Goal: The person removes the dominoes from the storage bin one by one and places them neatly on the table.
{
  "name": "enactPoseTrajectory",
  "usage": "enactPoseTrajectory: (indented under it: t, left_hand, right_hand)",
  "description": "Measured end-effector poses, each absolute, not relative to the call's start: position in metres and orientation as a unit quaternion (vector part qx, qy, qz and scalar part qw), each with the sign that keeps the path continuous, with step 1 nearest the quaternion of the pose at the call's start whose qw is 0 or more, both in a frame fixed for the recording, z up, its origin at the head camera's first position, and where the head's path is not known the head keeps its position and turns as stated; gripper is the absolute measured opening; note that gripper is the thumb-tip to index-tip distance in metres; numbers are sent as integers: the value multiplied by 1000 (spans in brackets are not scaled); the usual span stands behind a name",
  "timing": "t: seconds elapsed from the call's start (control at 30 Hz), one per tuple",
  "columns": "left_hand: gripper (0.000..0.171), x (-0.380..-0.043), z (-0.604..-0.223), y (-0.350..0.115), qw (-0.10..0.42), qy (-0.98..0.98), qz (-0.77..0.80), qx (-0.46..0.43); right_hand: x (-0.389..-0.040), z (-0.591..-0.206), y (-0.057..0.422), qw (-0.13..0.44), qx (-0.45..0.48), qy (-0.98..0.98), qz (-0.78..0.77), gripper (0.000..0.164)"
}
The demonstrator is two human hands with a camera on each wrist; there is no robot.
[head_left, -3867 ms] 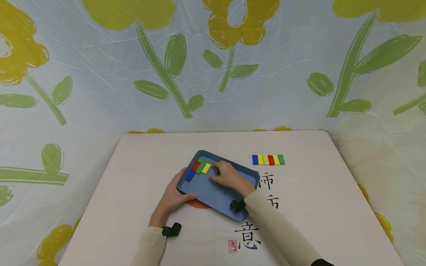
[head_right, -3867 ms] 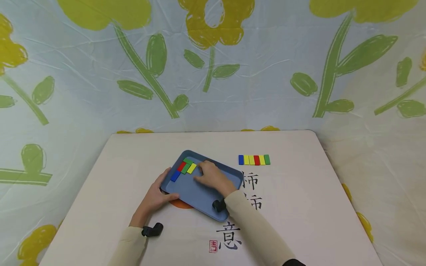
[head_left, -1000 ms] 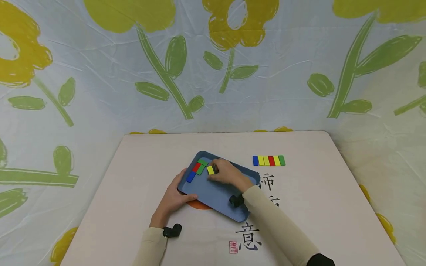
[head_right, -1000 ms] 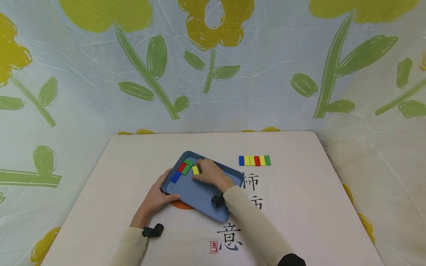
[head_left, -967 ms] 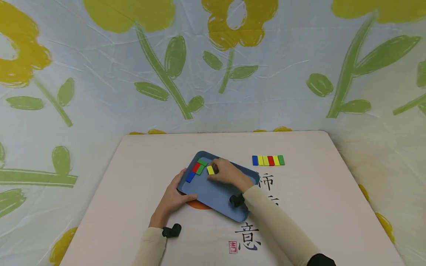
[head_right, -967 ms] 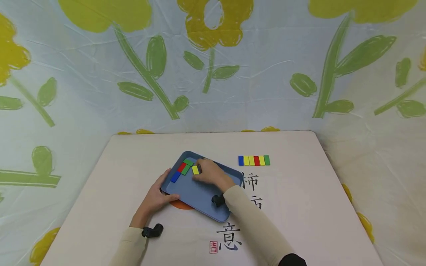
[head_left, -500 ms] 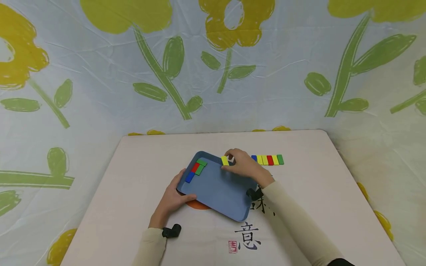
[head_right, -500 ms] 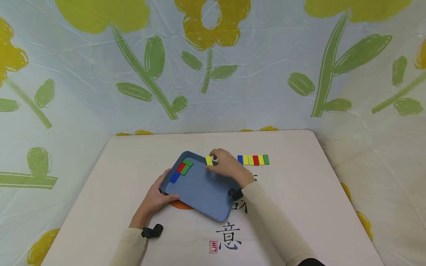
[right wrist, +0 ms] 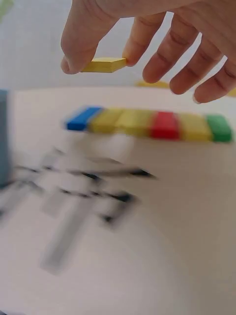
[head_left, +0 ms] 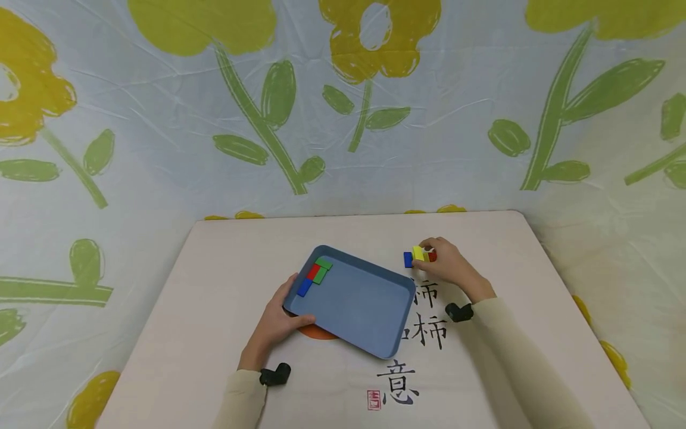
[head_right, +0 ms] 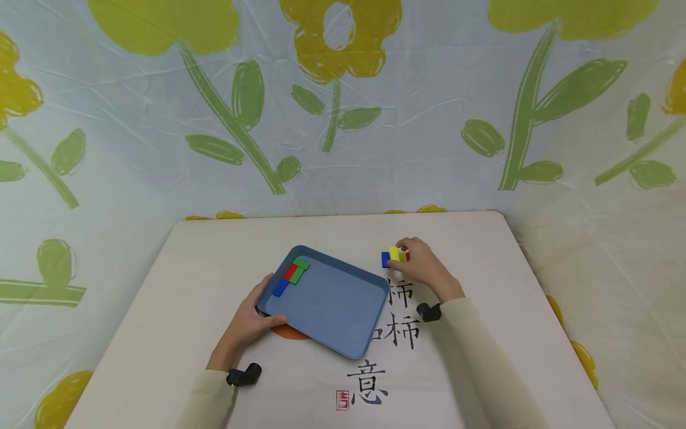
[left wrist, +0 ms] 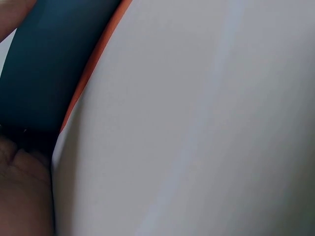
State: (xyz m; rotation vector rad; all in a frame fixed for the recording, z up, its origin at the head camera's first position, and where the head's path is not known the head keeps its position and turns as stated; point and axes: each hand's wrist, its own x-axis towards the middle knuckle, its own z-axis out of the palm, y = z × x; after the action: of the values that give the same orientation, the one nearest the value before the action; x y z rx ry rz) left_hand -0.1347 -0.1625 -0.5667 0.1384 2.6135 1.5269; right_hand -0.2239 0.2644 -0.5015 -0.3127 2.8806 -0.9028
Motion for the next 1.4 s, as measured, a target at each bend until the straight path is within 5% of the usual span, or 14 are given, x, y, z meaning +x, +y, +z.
enactPoseTrajectory:
  t: [0.5, 1.4]
  left_hand:
    - [106, -135, -565, -163, 66, 859, 507, 41]
    - [107, -136, -566, -163, 65, 855, 514, 40]
  right_hand:
    - [-223, -523, 343, 67, -32, 967, -243, 60]
    - [-230, -532, 357, 68, -28, 969, -235, 60]
